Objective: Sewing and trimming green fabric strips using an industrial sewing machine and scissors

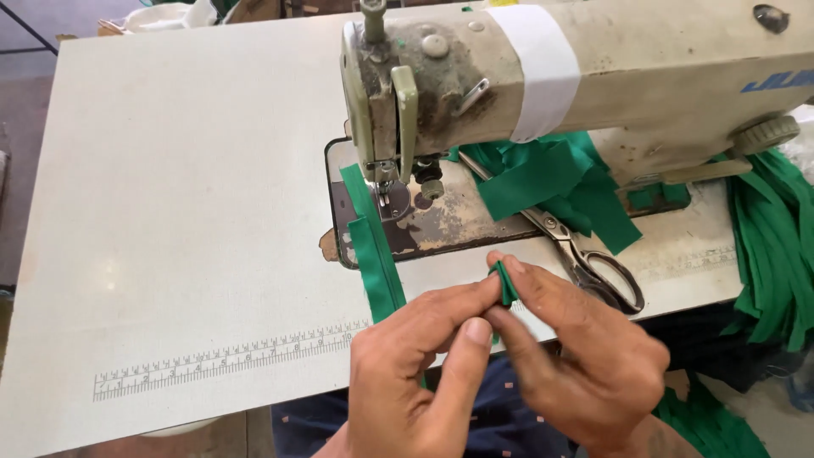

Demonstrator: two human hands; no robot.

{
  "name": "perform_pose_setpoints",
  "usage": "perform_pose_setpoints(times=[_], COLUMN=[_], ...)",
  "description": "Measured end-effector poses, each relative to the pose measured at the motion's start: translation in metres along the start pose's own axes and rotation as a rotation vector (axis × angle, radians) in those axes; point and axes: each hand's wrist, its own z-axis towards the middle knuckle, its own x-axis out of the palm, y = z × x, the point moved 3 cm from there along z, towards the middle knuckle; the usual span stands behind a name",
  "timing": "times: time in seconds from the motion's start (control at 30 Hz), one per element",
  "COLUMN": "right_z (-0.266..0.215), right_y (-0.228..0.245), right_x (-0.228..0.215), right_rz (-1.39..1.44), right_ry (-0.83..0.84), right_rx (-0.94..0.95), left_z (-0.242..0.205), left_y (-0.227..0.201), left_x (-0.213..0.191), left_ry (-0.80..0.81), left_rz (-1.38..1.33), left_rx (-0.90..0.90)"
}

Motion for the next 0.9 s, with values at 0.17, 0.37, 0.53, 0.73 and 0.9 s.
perform_pose_setpoints(times=[0.17, 0.37, 0.53, 0.73, 0.9], right_z=[0.007, 0.009, 0.007, 0.012, 0.013], right_y=[-0.037, -0.053, -0.058, -0.053, -0.030], right_x=[-0.015, -0.019, -0.020, -0.016, 0.007], right_rz=[0.278, 0.435, 0.472, 0.498, 0.594], right_ry=[0.113, 0.180, 0.175, 0.229, 0.398], right_rx=[0.536, 0.569, 0.554, 0.526, 0.617], left_z=[0.020, 0.040, 0.046, 0.048, 0.063], left_y=[-0.014, -0.019, -0.020, -0.025, -0.024], left_x=[-0.015, -0.026, -0.027, -0.029, -0.043], left_ry=[0.001, 0.170, 0.200, 0.217, 0.153], left_rz=[0.124, 0.134, 0.177, 0.208, 0.114], left_rx=[0.070, 0.032, 0.046, 0.100, -0.042])
